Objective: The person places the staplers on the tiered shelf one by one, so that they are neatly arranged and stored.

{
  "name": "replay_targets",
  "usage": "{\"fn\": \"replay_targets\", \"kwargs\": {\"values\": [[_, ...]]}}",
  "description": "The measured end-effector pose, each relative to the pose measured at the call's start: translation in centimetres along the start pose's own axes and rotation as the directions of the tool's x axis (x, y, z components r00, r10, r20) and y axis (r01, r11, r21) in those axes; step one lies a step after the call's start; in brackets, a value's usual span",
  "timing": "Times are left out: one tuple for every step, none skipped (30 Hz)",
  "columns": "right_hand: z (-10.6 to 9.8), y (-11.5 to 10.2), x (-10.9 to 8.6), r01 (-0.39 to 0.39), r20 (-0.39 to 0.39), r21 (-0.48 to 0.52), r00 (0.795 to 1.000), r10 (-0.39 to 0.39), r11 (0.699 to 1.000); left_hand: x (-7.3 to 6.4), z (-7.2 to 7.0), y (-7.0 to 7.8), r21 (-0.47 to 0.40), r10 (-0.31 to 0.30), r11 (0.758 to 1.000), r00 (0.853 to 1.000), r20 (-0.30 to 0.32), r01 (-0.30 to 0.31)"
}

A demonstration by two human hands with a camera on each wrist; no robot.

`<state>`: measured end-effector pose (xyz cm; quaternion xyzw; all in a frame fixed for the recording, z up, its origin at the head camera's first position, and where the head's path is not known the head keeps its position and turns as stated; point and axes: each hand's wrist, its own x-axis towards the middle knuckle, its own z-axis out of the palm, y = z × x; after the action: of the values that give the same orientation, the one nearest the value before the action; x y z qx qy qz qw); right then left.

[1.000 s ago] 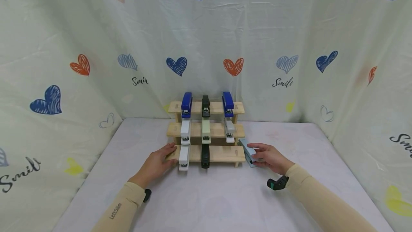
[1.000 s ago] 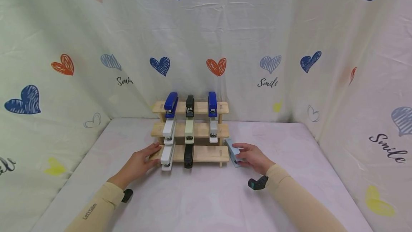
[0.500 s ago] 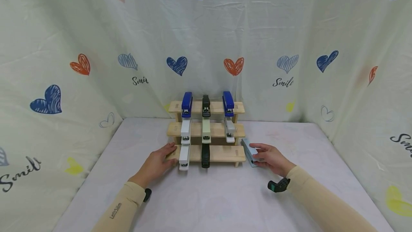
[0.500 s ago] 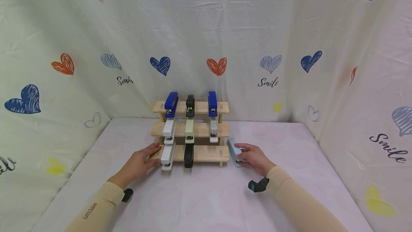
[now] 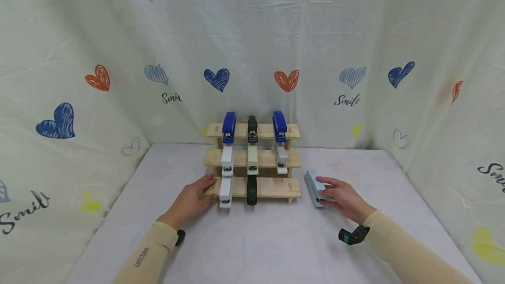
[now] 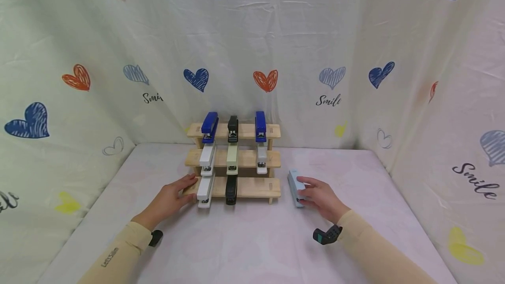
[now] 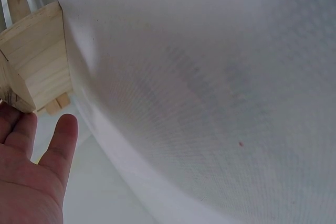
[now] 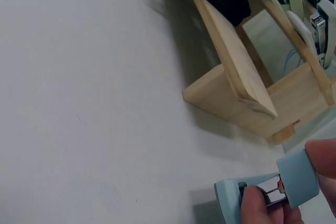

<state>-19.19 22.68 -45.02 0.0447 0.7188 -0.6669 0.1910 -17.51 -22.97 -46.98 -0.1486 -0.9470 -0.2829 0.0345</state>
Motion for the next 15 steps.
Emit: {"fn": "replay_targets", "kwargs": {"values": [[0.0,-0.1,-0.2,-0.003,-0.002,0.005,1.000,0.003,1.000,0.0,0.0,0.0,0.005,0.004,1.000,1.000,0.000,-0.004],[-0.1,-0.3,-0.4,-0.005,-0.001,0.008,1.000,0.005,1.000,0.0,0.0,0.0,0.007,0.006,1.000,1.000,0.001,-0.006],[-0.1,-0.5,-0.6,-0.005,-0.001,0.012,1.000,0.005,1.000,0.0,-0.1,0.0,0.009,0.009,1.000,1.000,0.000,-0.009],[-0.1,-0.7,-0.8,-0.008,-0.006,0.015,1.000,0.008,1.000,0.0,-0.1,0.0,0.009,0.009,1.000,1.000,-0.001,-0.009],[-0.1,-0.9,-1.0,-0.008,-0.007,0.016,1.000,0.008,1.000,0.0,-0.1,0.1,0.010,0.012,1.000,1.000,-0.002,-0.012],[-0.1,-1.0,-1.2,-0.006,-0.009,0.015,1.000,0.006,1.000,0.0,-0.1,0.1,0.011,0.015,1.000,1.000,-0.003,-0.015],[0.0,-1.2,-1.4,-0.004,-0.009,0.014,1.000,0.004,1.000,0.0,-0.1,0.1,0.014,0.020,1.000,1.000,-0.003,-0.020],[0.0,-1.3,-1.6,-0.001,-0.009,0.013,1.000,0.001,1.000,0.0,-0.1,0.1,0.010,0.018,1.000,1.000,-0.002,-0.018],[0.1,-1.4,-1.7,0.004,-0.010,0.016,1.000,-0.004,1.000,0.0,-0.1,0.1,0.010,0.018,1.000,1.000,-0.002,-0.018],[0.2,-1.6,-2.0,0.009,-0.010,0.019,1.000,-0.009,1.000,0.0,-0.1,0.1,0.007,0.016,1.000,1.000,-0.003,-0.016],[0.3,-1.7,-2.2,0.014,-0.009,0.026,1.000,-0.014,1.000,0.0,-0.1,0.1,0.006,0.016,1.000,1.000,-0.002,-0.016],[0.4,-1.7,-2.4,0.020,-0.008,0.029,1.000,-0.019,0.999,0.0,0.0,0.1,0.006,0.017,1.000,1.000,-0.002,-0.017],[0.6,-1.8,-2.6,0.023,-0.006,0.032,1.000,-0.023,0.999,0.0,0.0,0.1,0.006,0.017,1.000,1.000,-0.003,-0.017],[0.7,-1.8,-2.8,0.027,-0.005,0.034,1.000,-0.027,0.999,0.0,0.0,0.1,0.005,0.013,1.000,1.000,-0.003,-0.013],[0.8,-1.8,-3.0,0.029,-0.008,0.038,1.000,-0.029,0.999,0.0,0.0,0.0,0.005,0.011,1.000,1.000,-0.004,-0.011]]}}
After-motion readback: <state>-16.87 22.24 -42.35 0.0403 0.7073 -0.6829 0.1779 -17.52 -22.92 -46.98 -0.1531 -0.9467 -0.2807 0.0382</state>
